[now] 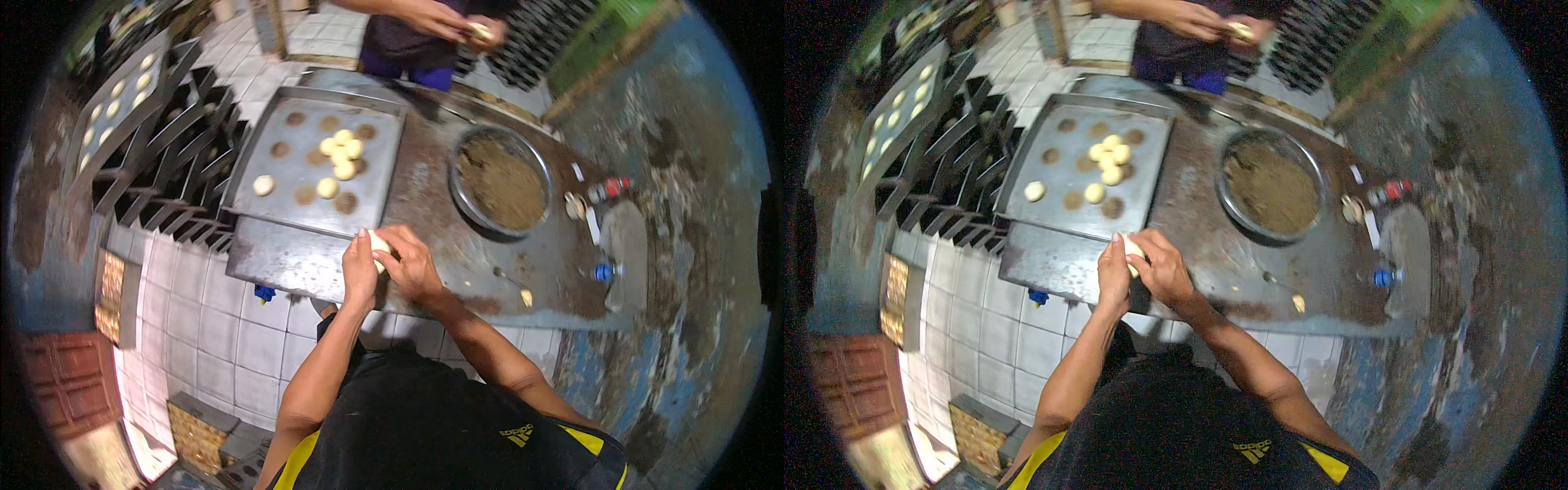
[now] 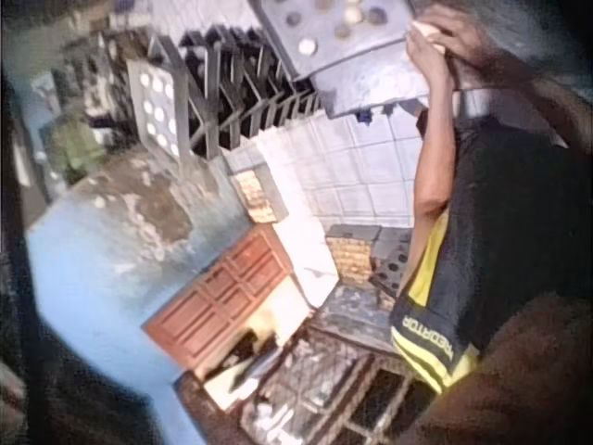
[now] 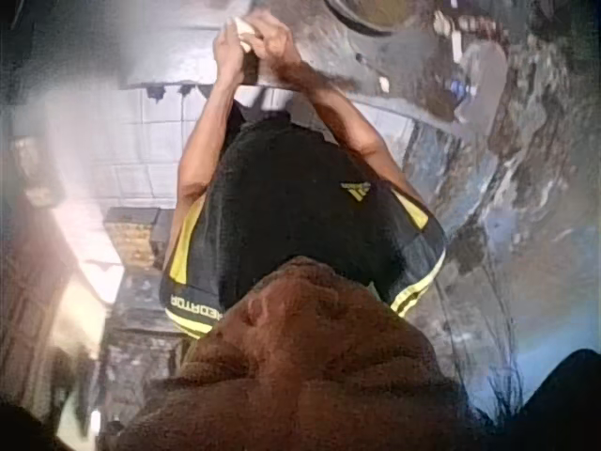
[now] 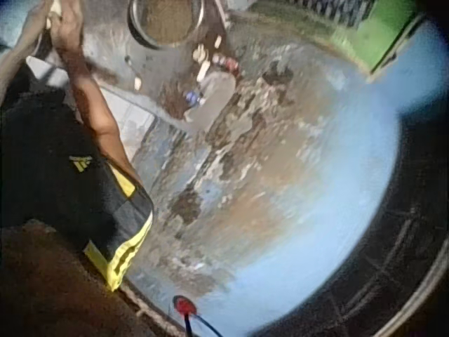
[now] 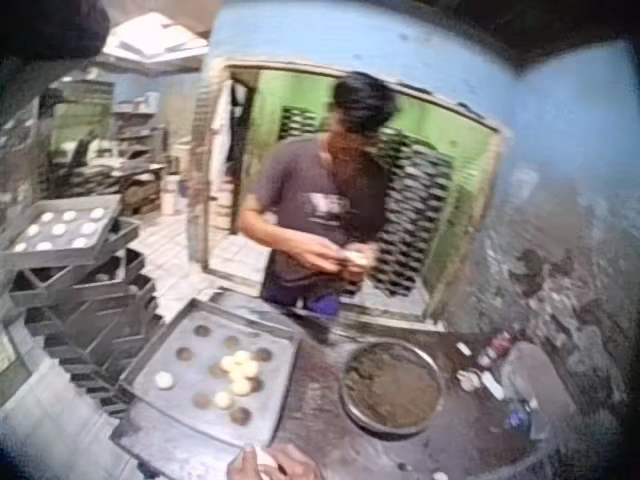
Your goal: The person fills small pieces of dough with a mixture from a bowl by hand, rolls them into buns, and places them onto metal trays before stacking the trays.
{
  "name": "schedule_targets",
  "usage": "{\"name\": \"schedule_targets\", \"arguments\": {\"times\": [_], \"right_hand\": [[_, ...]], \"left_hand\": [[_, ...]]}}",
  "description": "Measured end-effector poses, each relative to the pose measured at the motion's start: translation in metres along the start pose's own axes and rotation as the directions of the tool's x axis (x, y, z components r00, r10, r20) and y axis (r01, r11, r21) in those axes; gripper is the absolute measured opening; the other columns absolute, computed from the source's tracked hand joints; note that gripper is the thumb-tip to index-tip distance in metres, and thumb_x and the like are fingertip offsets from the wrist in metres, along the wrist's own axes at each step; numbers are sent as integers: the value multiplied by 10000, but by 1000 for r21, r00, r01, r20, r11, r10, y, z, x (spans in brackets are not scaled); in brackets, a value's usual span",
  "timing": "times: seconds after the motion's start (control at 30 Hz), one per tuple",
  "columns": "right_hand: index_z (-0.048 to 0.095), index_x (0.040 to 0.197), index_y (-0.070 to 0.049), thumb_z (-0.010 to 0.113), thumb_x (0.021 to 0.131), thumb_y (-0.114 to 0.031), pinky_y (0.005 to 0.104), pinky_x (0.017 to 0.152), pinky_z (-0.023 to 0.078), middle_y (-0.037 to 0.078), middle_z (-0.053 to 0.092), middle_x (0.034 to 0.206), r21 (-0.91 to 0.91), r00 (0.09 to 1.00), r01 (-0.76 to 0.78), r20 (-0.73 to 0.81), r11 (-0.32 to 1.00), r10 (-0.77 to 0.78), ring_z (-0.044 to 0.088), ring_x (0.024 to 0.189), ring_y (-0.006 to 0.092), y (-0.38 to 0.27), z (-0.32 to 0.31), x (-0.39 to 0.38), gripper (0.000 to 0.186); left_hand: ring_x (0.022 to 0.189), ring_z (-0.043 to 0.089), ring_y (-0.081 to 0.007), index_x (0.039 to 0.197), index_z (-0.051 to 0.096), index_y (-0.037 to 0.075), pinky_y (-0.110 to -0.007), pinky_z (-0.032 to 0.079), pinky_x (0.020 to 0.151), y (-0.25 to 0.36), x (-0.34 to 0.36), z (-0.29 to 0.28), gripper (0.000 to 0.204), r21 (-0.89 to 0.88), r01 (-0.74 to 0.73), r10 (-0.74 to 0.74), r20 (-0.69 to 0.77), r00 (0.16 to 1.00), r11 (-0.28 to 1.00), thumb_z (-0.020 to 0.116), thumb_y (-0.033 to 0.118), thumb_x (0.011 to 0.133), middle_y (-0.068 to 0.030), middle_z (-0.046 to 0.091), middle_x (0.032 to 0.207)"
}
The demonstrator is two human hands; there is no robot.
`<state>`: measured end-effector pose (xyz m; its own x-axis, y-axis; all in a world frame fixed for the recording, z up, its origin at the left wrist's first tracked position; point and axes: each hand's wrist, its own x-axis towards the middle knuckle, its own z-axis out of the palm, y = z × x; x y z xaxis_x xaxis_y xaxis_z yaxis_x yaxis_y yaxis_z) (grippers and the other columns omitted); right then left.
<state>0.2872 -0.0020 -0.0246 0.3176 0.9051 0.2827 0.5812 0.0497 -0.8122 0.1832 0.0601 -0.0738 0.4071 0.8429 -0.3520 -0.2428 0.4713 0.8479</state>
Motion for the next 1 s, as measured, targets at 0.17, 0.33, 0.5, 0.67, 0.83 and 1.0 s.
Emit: {"name": "schedule_targets", "arguments": {"times": [0.17, 0.33, 0.5, 0.67, 0.83, 1.0], "right_hand": [[625, 1219, 65, 725, 922, -92, 273, 819, 523, 99, 680, 1010, 653, 864, -364, -30, 665, 502, 673, 925, 174, 48, -58, -94, 351], [624, 1225, 61, 699, 946, -68, 271, 861, 526, 53, 705, 1029, 780, 865, -366, 83, 508, 495, 659, 909, 125, 34, -124, -112, 316], [688, 1116, 22, 651, 972, -129, 362, 844, 535, 131, 704, 1011, 193, 918, -261, -252, 946, 305, 674, 920, 249, 82, -125, -105, 212], [718, 1005, -13, 635, 928, -157, 430, 819, 520, 183, 683, 970, -163, 997, 39, -64, 986, -50, 646, 930, 343, 127, -144, -56, 183], [692, 1039, 6, 617, 930, -136, 442, 874, 522, 193, 657, 1125, -436, 974, -128, -224, 891, 30, 650, 1022, 368, 298, -225, 29, 195], [648, 1186, -10, 618, 891, -114, 437, 870, 538, 212, 642, 1167, -618, 958, -244, -34, 747, 285, 645, 1036, 379, 344, -208, 43, 315]], "left_hand": [[760, 511, -101, 885, 585, 41, -284, 424, 646, -50, -51, 85, 400, 174, -21, 13, 45, 999, 985, 499, 383, 1073, -9, 555, 797], [807, 569, -111, 1064, 599, 56, -284, 490, 633, -59, -65, 123, 391, 169, -54, 8, 266, 964, 984, 499, 434, 1064, -51, 605, 924], [1103, 570, -188, 1465, 442, 72, -398, 517, 884, -101, -42, 95, 542, 477, 166, -299, 218, 929, 863, 620, 272, 993, -110, 568, 1282], [1079, 635, -163, 1258, 621, 27, -307, 483, 962, -113, -9, 118, 312, 409, 61, -214, 341, 915, 911, 590, 39, 948, -65, 686, 1174], [1155, 641, -184, 1420, 424, 38, -314, 486, 1025, -88, 53, 160, 658, 180, -29, -70, 521, 851, 983, 691, -120, 839, -97, 681, 1208], [1161, 644, -190, 1393, 412, 37, -328, 496, 1023, -61, 101, 172, 679, 236, -44, -89, 523, 848, 971, 748, -90, 816, -122, 681, 1219]]}}
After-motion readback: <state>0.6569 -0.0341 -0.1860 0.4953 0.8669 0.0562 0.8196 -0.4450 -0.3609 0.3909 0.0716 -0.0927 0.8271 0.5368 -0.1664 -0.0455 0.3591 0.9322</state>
